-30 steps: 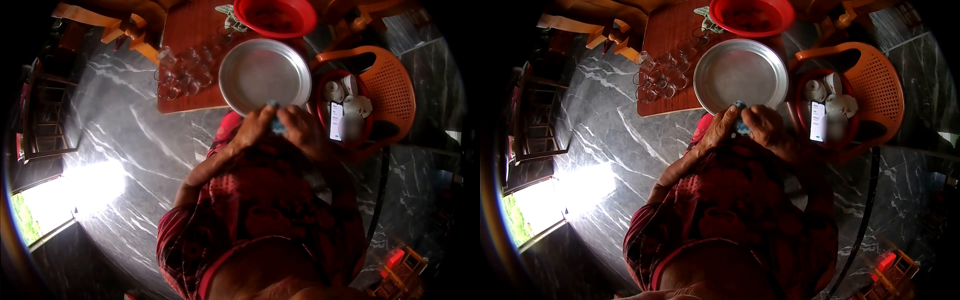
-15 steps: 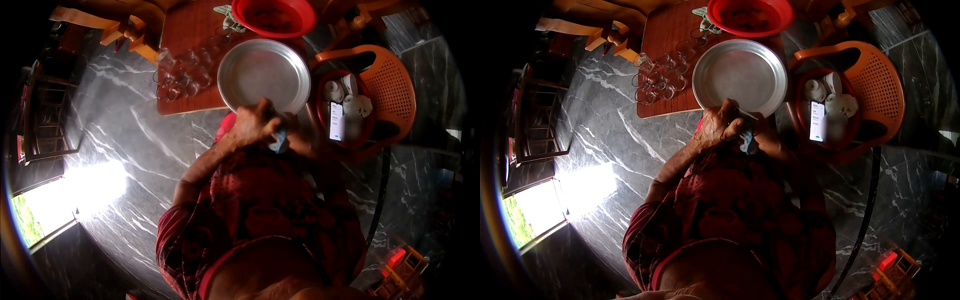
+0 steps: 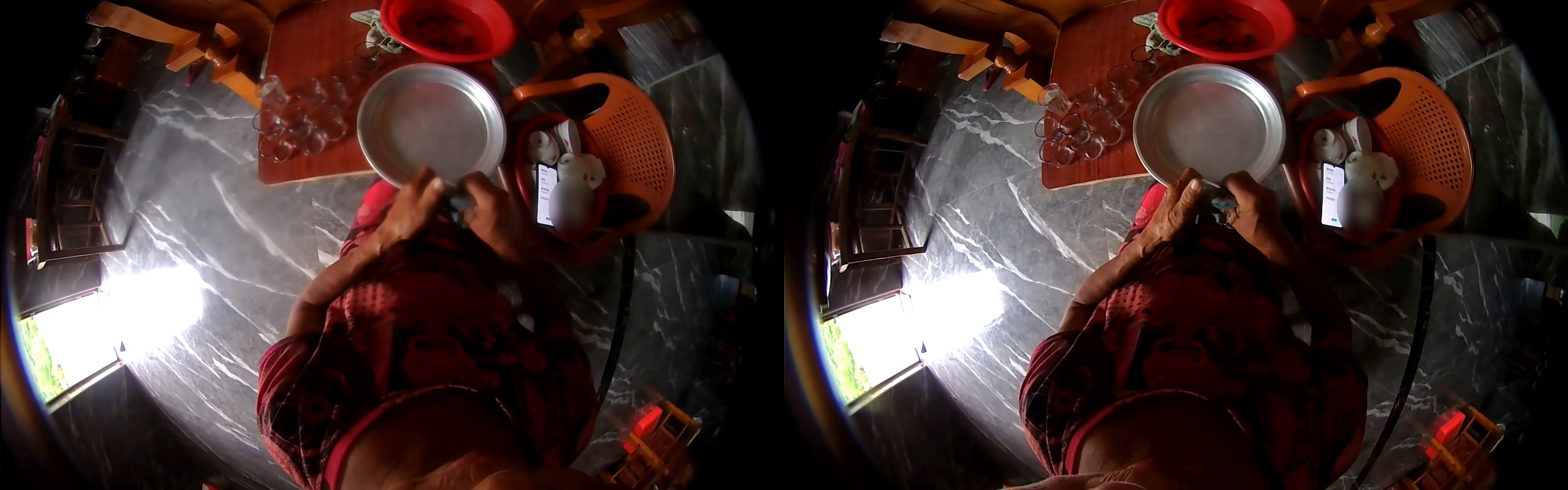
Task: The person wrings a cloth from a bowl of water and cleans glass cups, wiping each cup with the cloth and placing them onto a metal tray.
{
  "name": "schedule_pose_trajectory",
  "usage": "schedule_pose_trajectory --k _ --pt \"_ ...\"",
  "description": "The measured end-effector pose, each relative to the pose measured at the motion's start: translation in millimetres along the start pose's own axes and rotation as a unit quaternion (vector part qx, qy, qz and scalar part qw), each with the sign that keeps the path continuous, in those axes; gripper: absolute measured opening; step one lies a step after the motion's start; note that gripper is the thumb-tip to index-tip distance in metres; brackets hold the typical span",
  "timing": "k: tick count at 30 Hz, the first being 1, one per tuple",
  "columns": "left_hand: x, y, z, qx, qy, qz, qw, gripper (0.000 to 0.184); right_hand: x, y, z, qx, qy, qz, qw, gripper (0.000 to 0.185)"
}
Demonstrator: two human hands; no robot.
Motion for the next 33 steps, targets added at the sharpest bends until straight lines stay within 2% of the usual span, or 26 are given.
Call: schedule_pose_trajectory --k 1,3,4,6,7,10,12,13,14,16,17,18,19,20,21,22,23,24,25,27,28,30,32,33 --pt "1 -2 -8 0.001 0.0 0.0 1.0 0.054 0 1 1 0.001 0.0 0.0 1.0 0.022" --pt "7 -6 -1 0.095 0.081 -0.017 0.992 0.053 5 2 23 0.119 0.144 -0.051 0.981 0.023" --pt "9 -9 2 0.126 0.108 -0.024 0.986 0.052 6 3 30 0.139 0.182 -0.066 0.971 0.023" --pt "5 -5 -3 0.136 0.019 -0.073 0.988 0.052 6 6 47 0.166 0.248 -0.083 0.951 0.023" --pt "6 -4 -4 0.136 0.019 -0.073 0.988 0.052 7 7 52 0.175 0.276 -0.081 0.942 0.023" --pt "7 -5 -5 0.138 0.056 -0.057 0.987 0.049 -3 0 28 0.147 0.221 -0.062 0.962 0.023" --pt "5 1 -15 0.016 0.031 -0.04 0.999 0.047 -7 0 21 0.114 0.193 -0.05 0.973 0.024" --pt "4 2 -15 0.013 0.029 -0.04 0.999 0.047 -11 -1 15 0.081 0.163 -0.039 0.983 0.024" --pt "3 4 -17 -0.034 0.005 -0.056 0.998 0.045 -13 -3 0 -0.029 0.123 -0.049 0.991 0.022" --pt "4 11 -3 -0.134 -0.021 -0.085 0.987 0.044 -10 -11 -15 -0.045 0.1 -0.033 0.993 0.019" --pt "4 11 -8 -0.136 -0.02 -0.083 0.987 0.044 -9 -19 -26 -0.06 0.077 -0.016 0.995 0.017" --pt "4 9 -15 -0.155 -0.019 -0.061 0.986 0.044 -9 -41 -55 -0.242 -0.057 0.063 0.967 0.014" --pt "3 7 -19 -0.174 -0.019 -0.038 0.984 0.045 -6 -59 -76 -0.419 -0.198 0.085 0.882 0.011" --pt "1 6 -18 -0.21 -0.06 -0.03 0.975 0.051 -3 -44 -63 -0.332 -0.078 0.04 0.939 0.01" --pt "0 7 -16 -0.211 -0.06 -0.028 0.975 0.051 2 -36 -55 -0.284 -0.017 0.018 0.958 0.009" --pt "0 1 -25 -0.273 -0.134 0.006 0.953 0.054 7 -27 -45 -0.236 0.042 -0.01 0.971 0.009" --pt "2 -6 -33 -0.331 -0.206 0.038 0.92 0.058 7 -44 -61 -0.388 -0.105 0.107 0.909 0.014" --pt "3 -9 -35 -0.352 -0.242 0.057 0.902 0.062 17 -63 -68 -0.517 -0.244 0.218 0.791 0.019" --pt "3 -9 -35 -0.353 -0.243 0.058 0.902 0.062 34 -79 -62 -0.613 -0.367 0.317 0.624 0.025" --pt "8 -17 -43 -0.398 -0.305 0.093 0.86 0.064 39 -60 -57 -0.496 -0.379 0.268 0.734 0.035" --pt "9 -18 -45 -0.399 -0.305 0.094 0.86 0.064 31 -48 -44 -0.437 -0.242 0.235 0.834 0.033" --pt "9 -17 -44 -0.372 -0.263 0.085 0.886 0.069 26 -30 -26 -0.365 -0.097 0.194 0.905 0.031" --pt "12 -15 -47 -0.36 -0.24 0.079 0.898 0.072 20 -14 -21 -0.28 -0.04 0.168 0.944 0.024" --pt "9 -10 -44 -0.239 -0.155 0.066 0.956 0.068 22 -40 -78 -0.309 -0.074 0.144 0.937 0.02"
Point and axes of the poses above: each hand's wrist, its own x-axis away from the middle knuckle, its own y-axis out of the back of the hand, z = x × y, the point moved 8 cm from there along -x, towards the middle knuckle, and after that the axes turned 11 degrees about -y, right-handed, at the moved point
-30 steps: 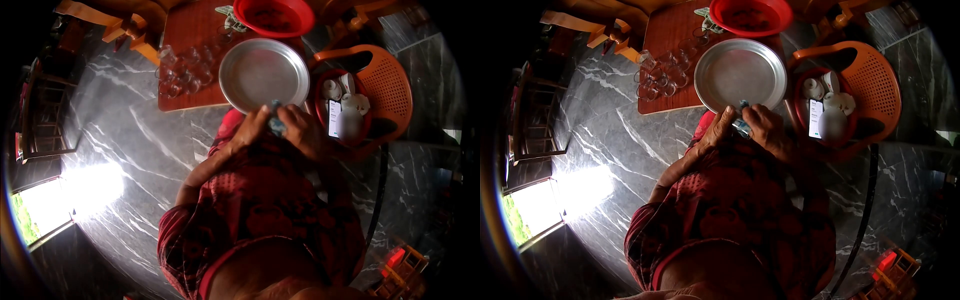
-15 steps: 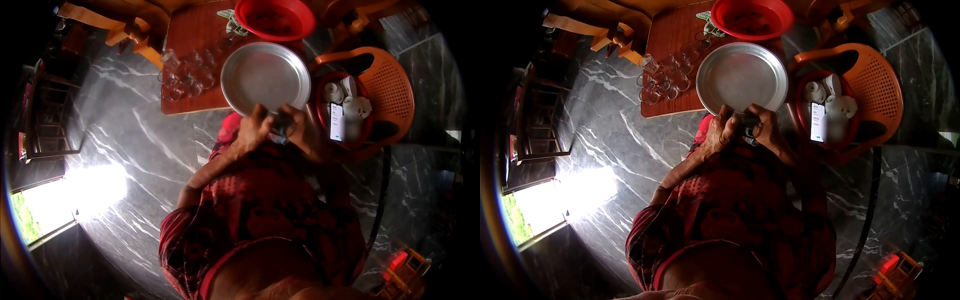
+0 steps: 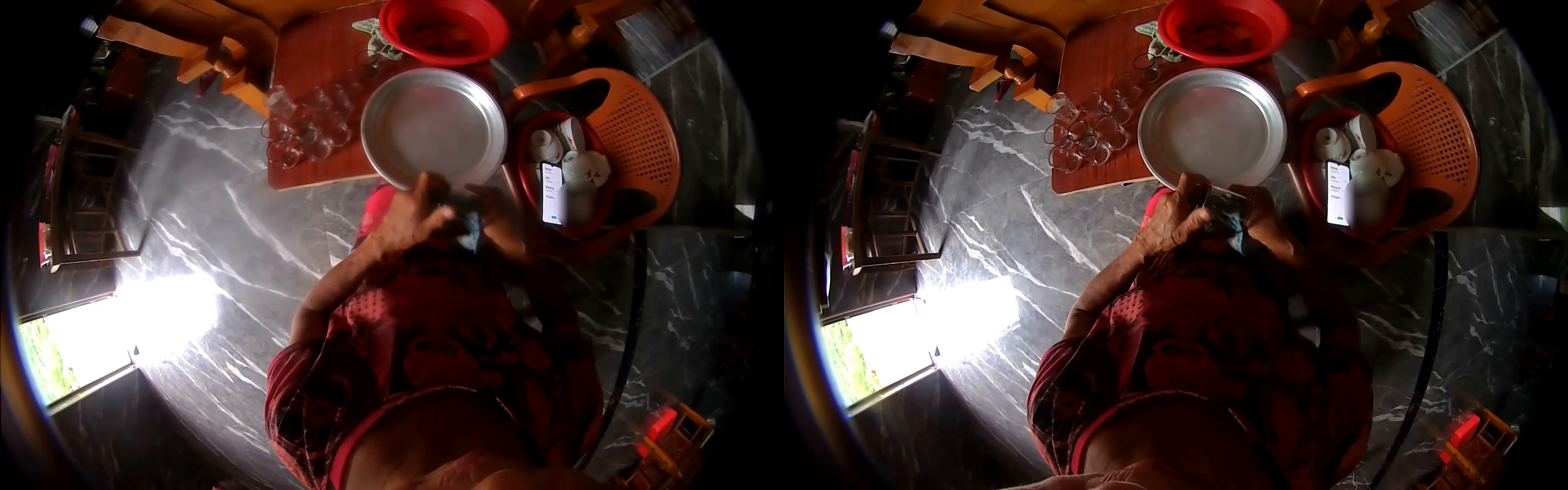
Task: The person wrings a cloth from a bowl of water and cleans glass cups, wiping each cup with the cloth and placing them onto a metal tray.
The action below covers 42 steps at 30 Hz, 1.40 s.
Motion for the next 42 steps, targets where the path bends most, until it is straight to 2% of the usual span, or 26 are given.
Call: schedule_pose_trajectory --k 1,2,3,5,6,9,10,13,16,18,20,22,23,25,28,29,30,31,32,33,34,36,38,40,41,42 --pt "3 -1 8 0.134 0.086 -0.014 0.987 0.064 -1 3 18 0.087 -0.006 -0.028 0.996 0.022" --pt "3 -1 7 0.135 0.087 -0.013 0.987 0.064 -3 5 43 0.175 -0.013 -0.056 0.983 0.023" --pt "3 -3 9 0.189 0.107 -0.012 0.976 0.064 -3 3 52 0.174 -0.014 -0.058 0.983 0.023" --pt "2 -6 10 0.24 0.135 -0.011 0.961 0.064 3 0 85 0.261 0.088 -0.131 0.952 0.029" --pt "1 -7 11 0.264 0.149 -0.011 0.953 0.064 4 -10 110 0.355 0.172 -0.128 0.91 0.034" --pt "9 -15 26 0.39 0.267 -0.037 0.881 0.059 3 -25 113 0.449 0.263 -0.144 0.842 0.027" --pt "11 -17 29 0.413 0.294 -0.045 0.861 0.058 -1 -25 110 0.448 0.262 -0.143 0.842 0.027" --pt "8 -18 33 0.429 0.276 -0.062 0.858 0.054 -12 -20 104 0.372 0.247 -0.127 0.886 0.024" --pt "-1 -8 33 0.36 0.211 -0.066 0.907 0.051 -17 -16 113 0.344 0.222 -0.133 0.903 0.028" --pt "-6 4 29 0.253 0.173 -0.063 0.95 0.048 -19 -14 115 0.332 0.212 -0.137 0.909 0.029" --pt "-5 7 33 0.207 0.181 -0.06 0.96 0.048 -20 -15 118 0.319 0.2 -0.142 0.916 0.029" --pt "-2 8 40 0.16 0.189 -0.056 0.967 0.048 -17 -8 127 0.236 0.19 -0.194 0.933 0.019" --pt "-2 10 42 0.129 0.163 -0.071 0.976 0.048 -20 -7 115 0.237 0.191 -0.192 0.933 0.019" --pt "-1 15 43 0.097 0.137 -0.088 0.982 0.049 -45 -11 41 0.112 0.022 -0.073 0.991 0.015" --pt "-2 24 33 0.005 0.088 -0.086 0.992 0.054 -55 -21 12 0.116 0.038 -0.057 0.991 0.02" --pt "-4 27 28 -0.038 0.085 -0.061 0.994 0.057 -60 -28 -2 0.051 -0.02 -0.011 0.998 0.029" --pt "-5 27 24 -0.081 0.081 -0.036 0.993 0.061 -56 -27 -5 0.051 -0.02 -0.01 0.998 0.029" --pt "-6 27 20 -0.12 0.034 -0.036 0.992 0.062 -50 -37 -2 -0.142 -0.13 0.05 0.98 0.033" --pt "-5 28 22 -0.12 0.035 -0.037 0.991 0.062 -42 -51 -3 -0.327 -0.233 0.106 0.91 0.037" --pt "-6 27 16 -0.151 -0.014 -0.032 0.988 0.062 -38 -60 -5 -0.394 -0.289 0.146 0.861 0.039" --pt "-7 26 9 -0.182 -0.064 -0.026 0.981 0.063 -36 -59 -8 -0.393 -0.289 0.146 0.861 0.039" --pt "-7 26 3 -0.201 -0.088 -0.02 0.975 0.063 -23 -72 -6 -0.479 -0.299 0.247 0.788 0.035" --pt "-7 24 -9 -0.238 -0.166 -0.013 0.957 0.064 -19 -69 1 -0.493 -0.297 0.196 0.794 0.03" --pt "-1 21 -2 -0.216 -0.125 0.015 0.968 0.066 -16 -66 -14 -0.418 -0.342 0.194 0.819 0.022" --pt "0 22 5 -0.179 -0.085 0.017 0.98 0.066 -13 -70 5 -0.418 -0.342 0.195 0.819 0.022" --pt "2 22 12 -0.141 -0.044 0.018 0.989 0.067 -18 -48 40 -0.251 -0.197 0.076 0.945 0.02"
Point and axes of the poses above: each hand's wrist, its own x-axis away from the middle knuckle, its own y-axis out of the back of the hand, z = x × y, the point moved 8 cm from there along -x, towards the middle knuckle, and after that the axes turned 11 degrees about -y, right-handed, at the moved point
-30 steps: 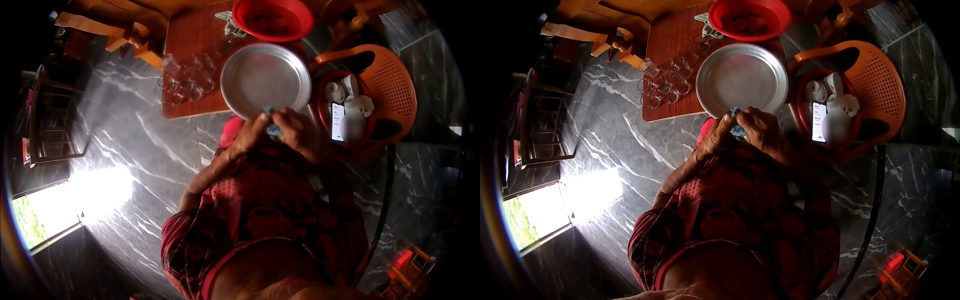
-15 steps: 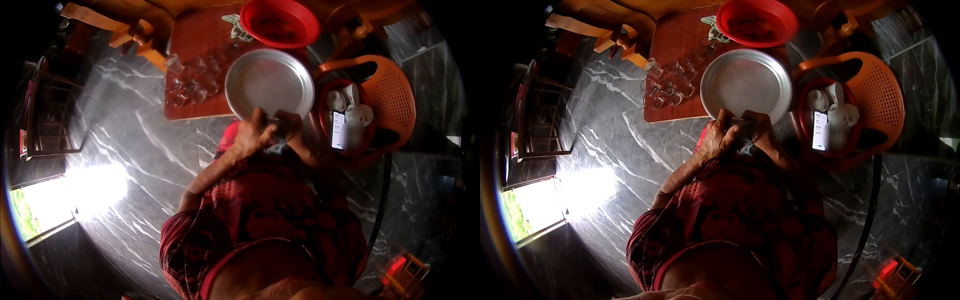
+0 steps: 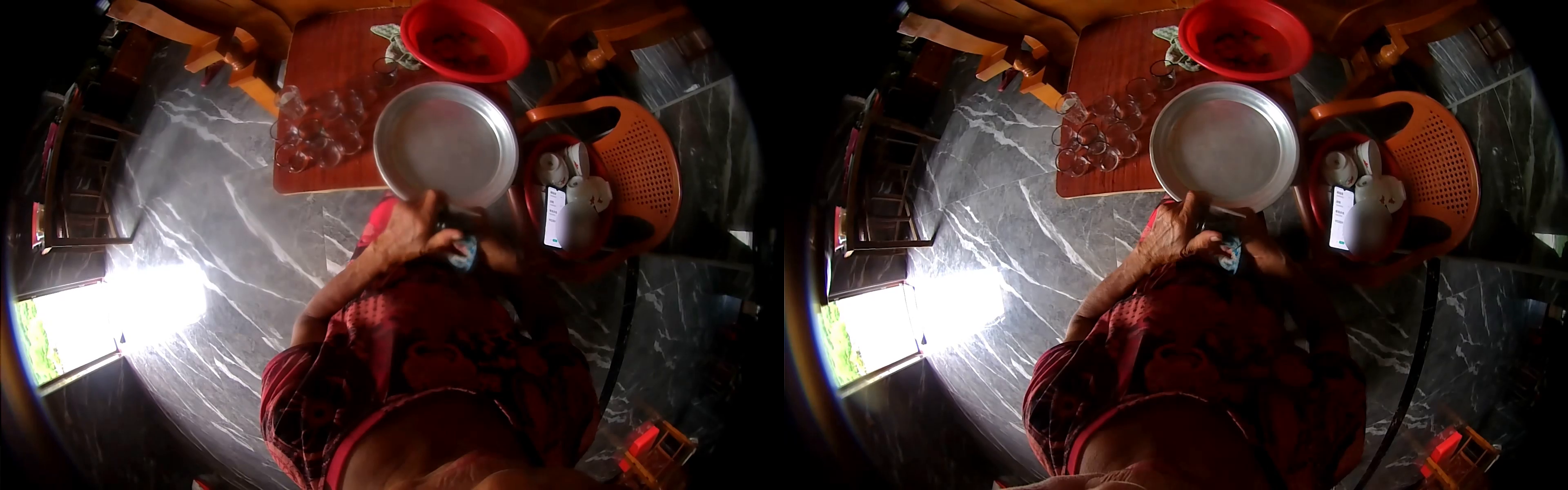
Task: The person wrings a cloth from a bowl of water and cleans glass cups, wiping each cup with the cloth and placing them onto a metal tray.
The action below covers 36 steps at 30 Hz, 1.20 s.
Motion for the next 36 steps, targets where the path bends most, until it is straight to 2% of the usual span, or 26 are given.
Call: schedule_pose_trajectory --k 1,2,3,4,5,6,8,9,10,12,13,15,16,18,20,21,23,24,26,28,29,30,31,32,34,36 --pt "1 0 1 0.0 0.0 0.0 1.0 0.067 5 6 14 0.088 0.093 -0.05 0.991 0.018" --pt "5 -5 12 0.099 0.071 0.006 0.992 0.065 12 11 27 0.175 0.178 -0.119 0.961 0.018" --pt "10 -14 20 0.198 0.142 0.012 0.97 0.064 1 36 13 0.249 0.205 -0.145 0.935 0.019" --pt "9 -15 17 0.199 0.143 0.012 0.97 0.064 0 36 19 0.321 0.231 -0.17 0.903 0.02" --pt "5 -15 13 0.276 0.139 -0.026 0.951 0.064 2 45 15 0.405 0.161 -0.222 0.872 0.025" --pt "3 -15 11 0.311 0.147 -0.04 0.938 0.061 5 44 18 0.404 0.16 -0.223 0.873 0.025" --pt "0 -16 8 0.378 0.161 -0.068 0.909 0.057 23 13 47 0.487 0.281 -0.238 0.792 0.025" --pt "-1 -17 9 0.39 0.19 -0.048 0.9 0.055 35 -6 63 0.492 0.318 -0.228 0.777 0.027" --pt "0 -20 11 0.401 0.219 -0.029 0.889 0.054 35 -15 65 0.539 0.343 -0.216 0.738 0.026" --pt "2 -24 12 0.439 0.227 -0.056 0.868 0.052 33 -16 59 0.594 0.364 -0.233 0.678 0.027" --pt "5 -28 14 0.459 0.257 -0.051 0.849 0.052 32 -16 63 0.593 0.363 -0.233 0.68 0.027" --pt "12 -39 21 0.477 0.288 -0.045 0.829 0.052 38 -29 71 0.633 0.439 -0.202 0.605 0.029" --pt "10 -40 26 0.461 0.255 -0.074 0.847 0.051 34 -25 71 0.632 0.439 -0.203 0.606 0.029" --pt "12 -44 33 0.445 0.222 -0.104 0.862 0.049 15 -9 62 0.579 0.376 -0.141 0.71 0.036" --pt "5 -31 29 0.349 0.242 -0.063 0.903 0.046 6 1 58 0.57 0.345 -0.148 0.731 0.039" --pt "5 -30 30 0.35 0.241 -0.064 0.903 0.046 1 8 54 0.529 0.342 -0.138 0.764 0.039" --pt "8 -27 36 0.225 0.263 -0.018 0.938 0.043 -3 16 53 0.438 0.303 -0.125 0.837 0.03" --pt "9 -28 36 0.225 0.265 -0.019 0.938 0.043 -4 17 49 0.438 0.302 -0.124 0.838 0.03" --pt "1 -17 28 0.124 0.176 -0.045 0.975 0.046 -21 34 22 0.365 0.208 -0.105 0.901 0.023" --pt "-3 -13 25 0.069 0.151 -0.029 0.986 0.049 -25 37 11 0.385 0.245 -0.115 0.882 0.017" --pt "-6 -12 21 0.014 0.124 -0.012 0.992 0.052 -33 43 -6 0.25 0.126 -0.086 0.956 0.016" --pt "-6 -12 22 0.014 0.122 -0.011 0.992 0.052 -36 45 -26 0.106 0.003 -0.055 0.993 0.016" --pt "-9 -11 16 -0.008 0.08 -0.013 0.997 0.053 -36 35 -46 -0.113 -0.109 0.048 0.986 0.02" --pt "-11 -10 10 -0.031 0.037 -0.015 0.999 0.054 -33 35 -48 -0.113 -0.108 0.047 0.987 0.02" --pt "-12 -9 7 -0.039 0.015 -0.01 0.999 0.055 -23 28 -60 -0.23 -0.172 0.062 0.956 0.024" --pt "-12 -9 5 -0.049 -0.006 -0.005 0.999 0.055 -18 27 -61 -0.232 -0.176 0.06 0.955 0.028"
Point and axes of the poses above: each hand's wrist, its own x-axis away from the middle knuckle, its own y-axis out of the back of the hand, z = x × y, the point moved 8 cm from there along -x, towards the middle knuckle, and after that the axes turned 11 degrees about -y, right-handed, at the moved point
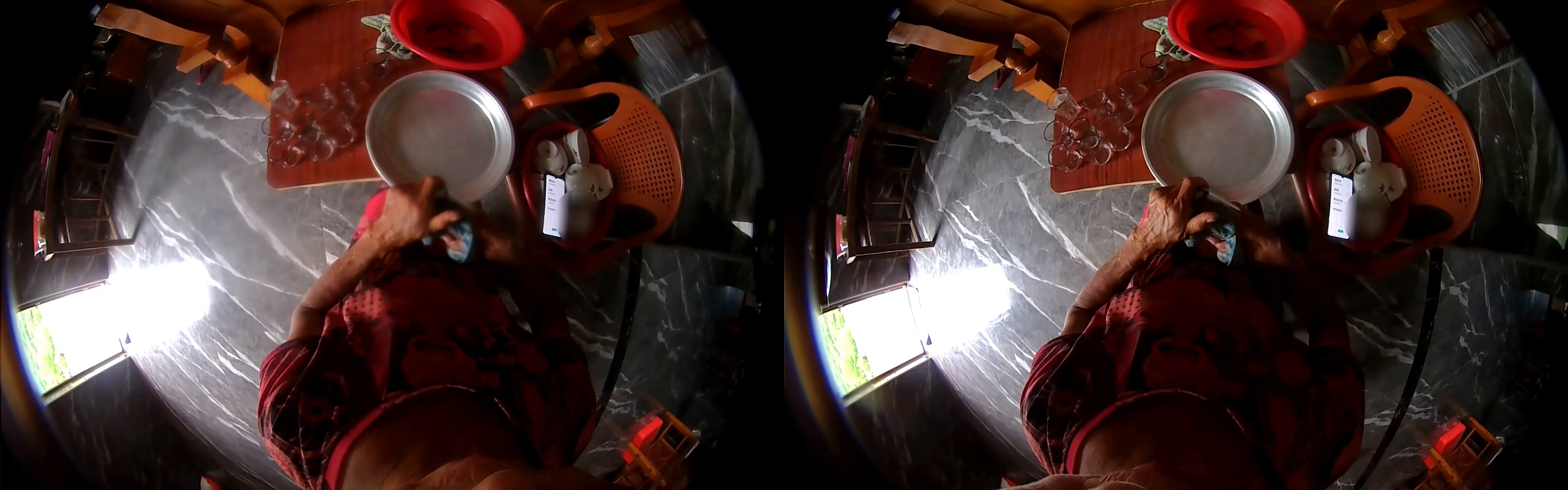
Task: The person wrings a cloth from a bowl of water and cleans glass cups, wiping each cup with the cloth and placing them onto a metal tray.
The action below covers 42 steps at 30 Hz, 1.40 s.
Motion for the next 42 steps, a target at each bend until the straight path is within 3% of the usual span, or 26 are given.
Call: schedule_pose_trajectory --k 2,6,7,8,9,10,12,13,14,16,17,18,21,22,25,26,27,29,32,33,34,35,36,38,40,42 --pt "1 1 1 0.058 -0.001 -0.028 0.998 0.058 11 -3 8 0.153 0.021 -0.05 0.987 0.024" --pt "7 -2 8 0.133 0.09 -0.027 0.987 0.06 16 2 25 0.185 0.15 -0.151 0.96 0.02" --pt "13 -8 13 0.189 0.127 -0.038 0.973 0.052 19 14 36 0.37 0.297 -0.203 0.856 0.019" --pt "16 -13 17 0.243 0.164 -0.05 0.955 0.045 32 -9 44 0.531 0.424 -0.241 0.693 0.019" --pt "17 -15 15 0.243 0.164 -0.052 0.955 0.045 30 4 39 0.549 0.307 -0.287 0.722 0.027" --pt "20 -21 17 0.29 0.204 -0.048 0.934 0.045 38 -8 43 0.55 0.307 -0.286 0.722 0.027" --pt "22 -27 19 0.338 0.243 -0.043 0.908 0.046 61 -49 53 0.622 0.422 -0.296 0.59 0.033" --pt "20 -29 16 0.392 0.241 -0.043 0.887 0.047 65 -61 54 0.65 0.431 -0.297 0.551 0.033" --pt "19 -32 14 0.445 0.239 -0.043 0.862 0.047 67 -64 58 0.65 0.43 -0.298 0.551 0.033" --pt "62 -100 63 0.427 0.223 -0.057 0.874 0.048 73 -88 55 0.72 0.493 -0.271 0.406 0.028" --pt "62 -100 64 0.418 0.214 -0.064 0.881 0.048 76 -94 52 0.735 0.512 -0.255 0.365 0.025" --pt "62 -99 65 0.409 0.205 -0.071 0.886 0.048 75 -94 53 0.735 0.511 -0.256 0.365 0.025" --pt "24 -46 19 0.546 0.297 -0.047 0.782 0.05 63 -76 56 0.714 0.475 -0.268 0.439 0.026" --pt "21 -40 19 0.493 0.278 -0.051 0.823 0.048 64 -76 56 0.715 0.474 -0.267 0.439 0.026" --pt "22 -29 21 0.38 0.265 -0.046 0.885 0.046 60 -70 65 0.661 0.415 -0.262 0.568 0.031" --pt "23 -26 22 0.323 0.269 -0.033 0.907 0.045 57 -70 63 0.661 0.414 -0.262 0.568 0.031" --pt "25 -30 26 0.323 0.269 -0.032 0.907 0.045 67 -75 64 0.621 0.501 -0.283 0.532 0.027" --pt "27 -32 31 0.238 0.229 -0.027 0.943 0.047 36 -26 63 0.548 0.383 -0.257 0.697 0.015" --pt "17 -18 20 0.203 0.185 -0.027 0.961 0.051 15 -5 54 0.552 0.354 -0.201 0.728 0.015" --pt "16 -15 18 0.203 0.185 -0.026 0.961 0.051 13 -2 52 0.523 0.341 -0.159 0.765 0.019" --pt "12 -11 10 0.181 0.134 -0.018 0.974 0.05 16 -5 53 0.522 0.342 -0.16 0.764 0.019" --pt "9 -9 2 0.159 0.083 -0.01 0.984 0.05 7 6 45 0.391 0.235 -0.118 0.882 0.02" --pt "9 -9 2 0.159 0.083 -0.009 0.984 0.05 0 14 30 0.242 0.118 -0.07 0.961 0.021" --pt "11 -17 2 0.204 0.069 0.01 0.976 0.051 -3 31 18 0.283 0.065 -0.063 0.955 0.021" --pt "22 -30 17 0.277 0.097 -0.004 0.956 0.05 -7 44 12 0.124 0.052 -0.063 0.989 0.021" --pt "34 -45 27 0.349 0.122 -0.017 0.929 0.049 23 18 35 0.19 0.111 -0.073 0.973 0.024"
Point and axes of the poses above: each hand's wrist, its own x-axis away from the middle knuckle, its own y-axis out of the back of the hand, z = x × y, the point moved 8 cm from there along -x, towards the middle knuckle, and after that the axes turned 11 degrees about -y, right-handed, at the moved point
